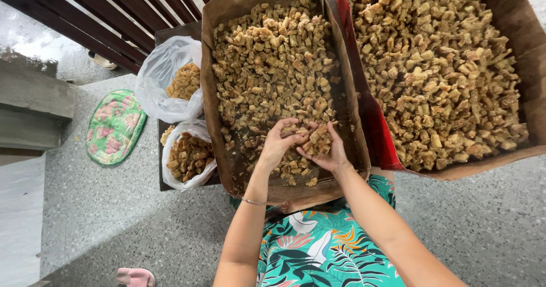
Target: The person sits on the floor and sorts through a large cardboard box filled with small, irregular, light-brown food pieces. They use both hands to pick up handfuls of the pieces, sift through them, and occasionally transfer some into a plastic bag placed to the side.
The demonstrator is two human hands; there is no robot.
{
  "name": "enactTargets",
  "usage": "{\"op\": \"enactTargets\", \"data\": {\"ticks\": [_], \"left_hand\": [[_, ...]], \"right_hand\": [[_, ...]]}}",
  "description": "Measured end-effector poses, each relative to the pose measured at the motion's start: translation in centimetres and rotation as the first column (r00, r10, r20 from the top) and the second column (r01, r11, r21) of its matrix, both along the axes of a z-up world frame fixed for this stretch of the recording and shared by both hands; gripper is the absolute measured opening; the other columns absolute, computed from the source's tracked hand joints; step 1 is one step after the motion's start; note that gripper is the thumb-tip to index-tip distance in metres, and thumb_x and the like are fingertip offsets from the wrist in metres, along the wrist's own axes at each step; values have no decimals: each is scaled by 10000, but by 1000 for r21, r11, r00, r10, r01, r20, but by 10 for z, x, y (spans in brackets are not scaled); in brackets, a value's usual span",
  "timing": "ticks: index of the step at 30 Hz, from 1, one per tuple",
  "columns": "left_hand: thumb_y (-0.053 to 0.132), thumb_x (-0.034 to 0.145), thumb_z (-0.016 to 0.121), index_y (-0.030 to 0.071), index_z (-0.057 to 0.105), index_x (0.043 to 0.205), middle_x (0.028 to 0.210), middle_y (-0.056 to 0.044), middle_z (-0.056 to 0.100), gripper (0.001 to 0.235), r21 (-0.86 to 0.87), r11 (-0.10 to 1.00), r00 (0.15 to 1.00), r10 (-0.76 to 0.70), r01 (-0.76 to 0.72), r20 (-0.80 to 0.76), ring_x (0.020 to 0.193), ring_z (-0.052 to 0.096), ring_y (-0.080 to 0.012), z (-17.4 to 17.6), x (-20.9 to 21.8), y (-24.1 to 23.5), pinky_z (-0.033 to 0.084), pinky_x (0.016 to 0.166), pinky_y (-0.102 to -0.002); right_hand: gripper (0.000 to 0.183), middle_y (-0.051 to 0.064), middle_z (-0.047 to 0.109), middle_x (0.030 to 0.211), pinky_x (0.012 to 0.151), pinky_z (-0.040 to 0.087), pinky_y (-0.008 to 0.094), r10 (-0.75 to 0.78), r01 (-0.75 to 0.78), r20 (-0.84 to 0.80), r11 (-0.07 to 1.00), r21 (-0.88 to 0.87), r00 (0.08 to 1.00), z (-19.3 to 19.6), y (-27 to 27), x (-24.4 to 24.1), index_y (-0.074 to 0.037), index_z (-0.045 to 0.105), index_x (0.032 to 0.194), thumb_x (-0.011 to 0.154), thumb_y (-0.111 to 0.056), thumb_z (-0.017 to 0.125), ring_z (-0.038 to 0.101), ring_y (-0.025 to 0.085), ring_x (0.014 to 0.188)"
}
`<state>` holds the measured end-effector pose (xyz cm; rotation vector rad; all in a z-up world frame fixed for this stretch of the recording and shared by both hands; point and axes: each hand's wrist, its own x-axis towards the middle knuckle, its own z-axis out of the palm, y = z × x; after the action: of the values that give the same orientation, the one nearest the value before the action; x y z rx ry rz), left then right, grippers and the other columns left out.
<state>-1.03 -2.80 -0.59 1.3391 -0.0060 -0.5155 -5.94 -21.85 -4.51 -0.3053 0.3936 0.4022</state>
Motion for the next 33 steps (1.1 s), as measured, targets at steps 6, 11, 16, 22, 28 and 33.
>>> {"op": "enactTargets", "data": {"ticks": [6,11,16,22,28,33], "left_hand": [[16,913,673,71,657,1242,1294,-131,695,334,461,886,987,-21,-56,160,1140,716,-214,4,-4,-19,599,897,-345],[96,861,769,52,654,1248,1237,-150,728,407,568,822,976,-98,-31,195,1148,700,-276,6,-4,-18,540,970,-406],[136,917,740,12,701,1237,1217,-189,729,345,613,787,948,-140,-69,285,1114,721,-289,7,-4,-21,566,950,-399],[205,922,737,-1,713,1198,1177,-186,755,345,682,727,961,-129,-74,242,1087,740,-280,13,2,-19,584,933,-375],[272,946,709,55,696,1276,1224,-116,738,395,533,843,979,-162,71,126,1121,717,-240,35,-1,-35,564,948,-354],[224,975,668,53,653,1312,1203,-171,743,379,340,930,990,-128,140,-58,1041,717,-246,61,-3,-52,629,852,-390]], "right_hand": [[539,78,689,1234,1044,489,588,84,-84,-14,996,-4,996,-12,-2,-1,-193,671,1258,1000,-636,503,634,269,1168],[586,102,686,1219,1023,498,563,93,-94,-13,995,-23,996,-17,-4,-1,-182,685,1286,992,-652,492,639,269,1141],[575,89,685,1245,1049,501,559,103,-103,-2,994,-33,995,-20,-3,1,-159,676,1285,1020,-631,482,643,271,1168],[606,95,686,1244,1032,497,544,58,-58,17,998,-8,998,-6,-2,1,-165,653,1332,1002,-640,471,646,277,1149],[644,107,633,1315,1051,497,561,44,-48,-61,996,-70,997,-9,3,2,-184,604,1344,966,-688,468,608,275,1222],[675,114,598,1388,1053,492,550,54,-55,-37,997,-45,998,-15,1,4,-193,603,1371,944,-702,484,572,293,1278]]}}
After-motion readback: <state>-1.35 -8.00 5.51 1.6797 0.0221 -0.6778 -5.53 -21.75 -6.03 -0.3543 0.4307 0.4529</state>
